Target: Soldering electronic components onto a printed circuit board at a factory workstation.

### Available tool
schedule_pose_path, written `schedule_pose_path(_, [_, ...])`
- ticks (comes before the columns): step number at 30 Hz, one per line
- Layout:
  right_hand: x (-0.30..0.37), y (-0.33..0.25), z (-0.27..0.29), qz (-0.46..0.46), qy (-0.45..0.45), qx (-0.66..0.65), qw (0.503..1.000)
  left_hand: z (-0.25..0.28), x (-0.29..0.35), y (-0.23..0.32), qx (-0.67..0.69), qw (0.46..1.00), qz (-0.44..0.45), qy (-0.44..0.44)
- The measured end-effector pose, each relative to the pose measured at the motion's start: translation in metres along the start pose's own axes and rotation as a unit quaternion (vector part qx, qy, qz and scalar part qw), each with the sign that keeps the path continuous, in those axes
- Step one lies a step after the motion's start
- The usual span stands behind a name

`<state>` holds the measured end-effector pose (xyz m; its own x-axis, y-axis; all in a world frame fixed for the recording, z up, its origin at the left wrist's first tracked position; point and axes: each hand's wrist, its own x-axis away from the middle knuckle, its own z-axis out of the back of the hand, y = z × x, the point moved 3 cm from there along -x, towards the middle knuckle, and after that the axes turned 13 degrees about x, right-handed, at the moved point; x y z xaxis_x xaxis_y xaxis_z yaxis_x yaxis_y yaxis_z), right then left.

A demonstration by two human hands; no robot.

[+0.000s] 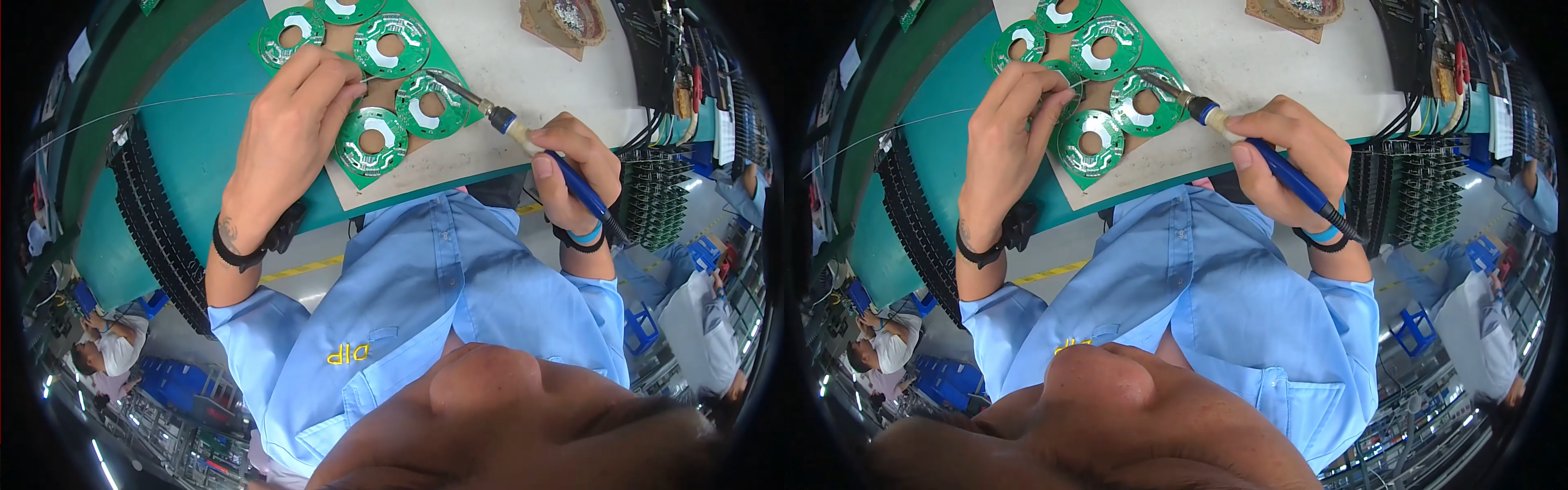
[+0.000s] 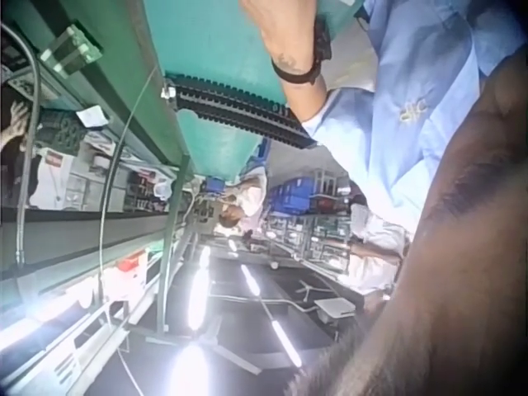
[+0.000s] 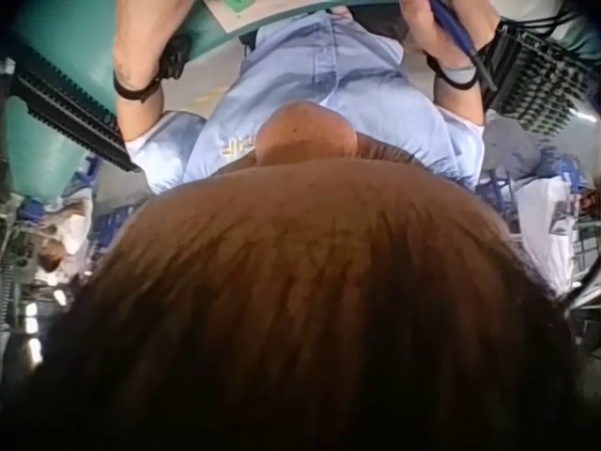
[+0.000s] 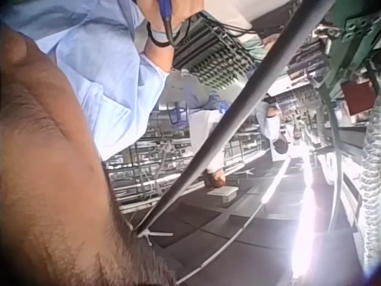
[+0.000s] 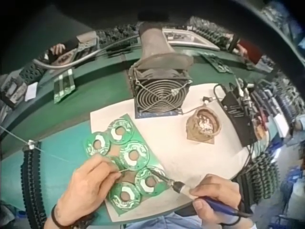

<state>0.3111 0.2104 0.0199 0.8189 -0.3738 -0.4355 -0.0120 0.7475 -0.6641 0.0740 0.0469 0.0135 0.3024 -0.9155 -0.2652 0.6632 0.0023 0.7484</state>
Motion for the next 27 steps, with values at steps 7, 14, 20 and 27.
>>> schedule_pose_path(7, [-0.016,0.001,-0.008,0.025,-0.014,0.004,1.000,0.008,-0.013,0.000,-0.071,0.993,-0.048,-0.078])
schedule_pose_path(14, [-0.018,0.000,-0.013,0.036,-0.017,-0.019,0.999,0.023,-0.013,-0.007,-0.070,0.995,-0.067,-0.025])
schedule_pose_path(20, [-0.018,-0.008,-0.018,0.035,-0.062,-0.049,0.996,0.033,0.006,-0.006,-0.026,0.999,0.001,-0.033])
schedule_pose_path(27, [-0.016,-0.016,-0.037,0.027,-0.056,-0.032,0.998,0.017,0.012,-0.009,-0.003,0.999,-0.007,-0.036])
